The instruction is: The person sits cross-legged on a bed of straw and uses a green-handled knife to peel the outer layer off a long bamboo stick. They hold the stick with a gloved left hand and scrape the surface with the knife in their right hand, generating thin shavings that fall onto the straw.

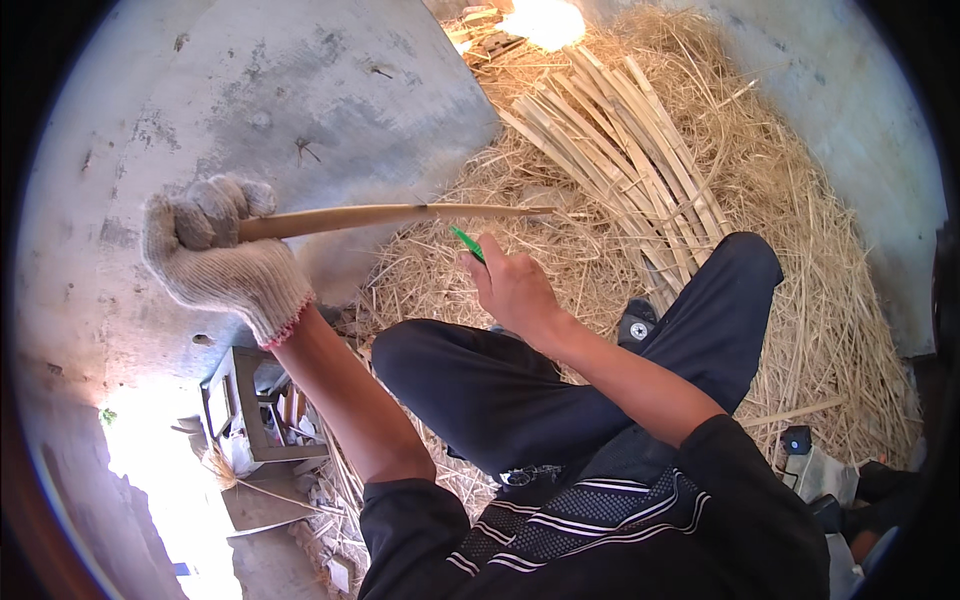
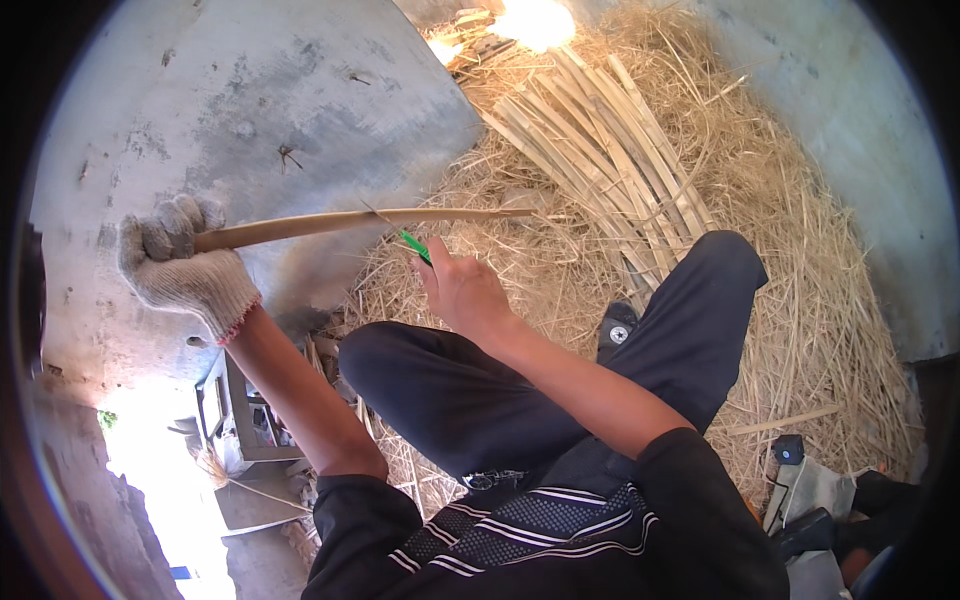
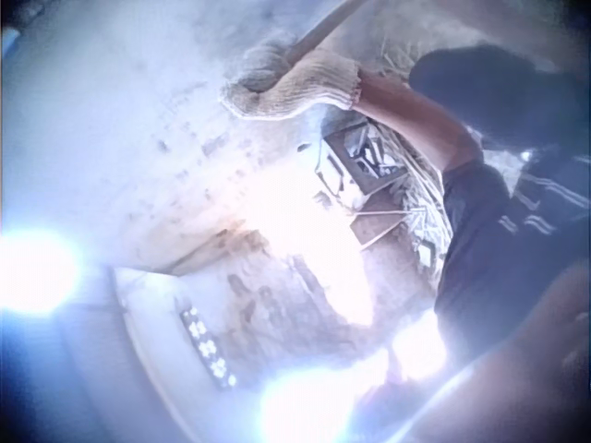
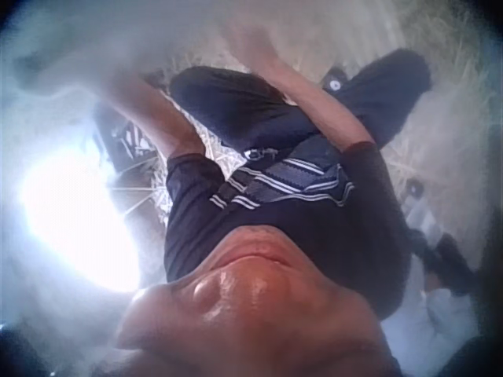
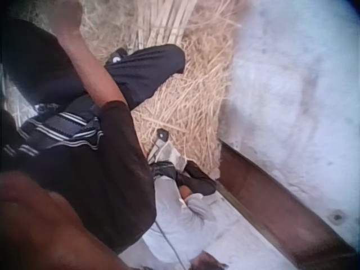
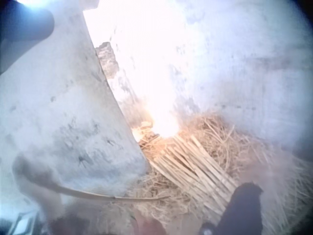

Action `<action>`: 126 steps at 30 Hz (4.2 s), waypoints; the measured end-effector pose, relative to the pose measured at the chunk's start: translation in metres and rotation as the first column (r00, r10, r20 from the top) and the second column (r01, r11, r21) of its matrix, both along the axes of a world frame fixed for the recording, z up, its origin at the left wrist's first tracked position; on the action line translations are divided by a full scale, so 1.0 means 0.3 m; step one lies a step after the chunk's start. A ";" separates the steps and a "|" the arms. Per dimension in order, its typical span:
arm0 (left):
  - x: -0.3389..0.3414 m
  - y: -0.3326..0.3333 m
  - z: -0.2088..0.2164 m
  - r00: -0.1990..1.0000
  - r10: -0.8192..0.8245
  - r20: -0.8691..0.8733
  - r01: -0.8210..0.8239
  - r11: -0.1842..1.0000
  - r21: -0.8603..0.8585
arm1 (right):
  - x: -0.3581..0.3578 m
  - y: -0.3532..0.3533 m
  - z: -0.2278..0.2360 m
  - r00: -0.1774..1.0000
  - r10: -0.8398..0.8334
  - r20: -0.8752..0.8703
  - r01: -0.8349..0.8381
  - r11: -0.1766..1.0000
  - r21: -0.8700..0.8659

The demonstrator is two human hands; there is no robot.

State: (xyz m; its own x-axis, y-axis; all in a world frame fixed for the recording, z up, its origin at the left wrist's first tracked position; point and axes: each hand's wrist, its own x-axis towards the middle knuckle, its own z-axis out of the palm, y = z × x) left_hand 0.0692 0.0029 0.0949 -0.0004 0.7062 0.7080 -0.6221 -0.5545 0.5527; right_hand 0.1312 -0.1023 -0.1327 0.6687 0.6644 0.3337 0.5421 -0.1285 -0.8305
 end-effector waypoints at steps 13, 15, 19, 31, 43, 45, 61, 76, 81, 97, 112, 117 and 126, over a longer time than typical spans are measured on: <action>-0.032 -0.072 -0.043 0.997 -0.082 0.013 0.082 0.997 0.006 | 0.105 -0.048 -0.197 0.989 -0.137 -0.060 0.123 0.974 -0.190; -0.026 -0.089 -0.048 0.999 -0.037 -0.004 0.037 0.999 -0.017 | 0.079 -0.067 -0.174 0.993 -0.080 -0.090 0.065 0.985 -0.160; -0.015 -0.099 -0.027 1.000 -0.020 0.018 0.021 0.998 -0.057 | -0.007 -0.086 0.083 0.991 0.072 -0.111 -0.078 0.996 -0.043; -0.047 -0.077 -0.039 0.996 0.085 0.016 -0.084 0.996 -0.032 | -0.011 -0.064 0.052 0.999 0.034 0.038 -0.029 0.989 -0.143; -0.062 -0.036 -0.045 0.977 0.200 0.080 -0.189 0.974 -0.125 | 0.000 -0.002 0.038 0.971 0.140 0.194 -0.070 0.941 -0.330; -0.044 -0.065 -0.046 0.981 0.161 0.109 -0.146 0.980 -0.134 | 0.025 0.028 -0.114 0.977 0.062 0.203 0.018 0.929 -0.369; -0.045 -0.032 -0.047 0.974 0.195 0.117 -0.183 0.977 -0.107 | 0.084 0.085 -0.157 0.994 -0.090 -0.065 0.071 0.965 -0.252; -0.080 0.030 -0.049 0.985 0.162 0.053 -0.158 0.984 -0.085 | 0.031 0.085 -0.004 0.999 -0.001 -0.048 -0.009 0.979 -0.205; -0.071 0.008 -0.051 0.997 0.049 0.055 -0.047 0.998 -0.049 | 0.077 0.118 -0.208 0.977 -0.109 0.184 0.144 0.972 -0.187; -0.070 0.046 -0.055 0.995 0.068 0.067 -0.063 0.995 -0.072 | 0.125 0.135 -0.135 0.991 -0.095 0.098 0.120 0.949 -0.292; -0.045 0.009 -0.039 0.990 -0.133 -0.046 0.135 0.990 0.042 | 0.271 0.025 -0.246 0.963 -0.229 -0.141 0.105 0.802 -0.587; -0.069 0.033 -0.051 1.000 -0.001 0.016 0.001 1.000 -0.023 | 0.096 0.024 -0.062 0.994 0.035 -0.100 -0.061 0.960 -0.272; -0.026 -0.002 -0.045 0.930 0.362 0.060 -0.358 0.931 -0.064 | 0.186 0.056 -0.243 0.979 -0.087 -0.184 0.007 0.917 -0.399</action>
State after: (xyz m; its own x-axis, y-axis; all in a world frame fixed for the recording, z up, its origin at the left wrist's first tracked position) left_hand 0.0615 0.0022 0.0814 -0.3091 0.6843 0.6604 -0.4235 -0.7208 0.5487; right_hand 0.1870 -0.0854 -0.2055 0.7272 0.6807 -0.0885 0.3609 -0.4887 -0.7943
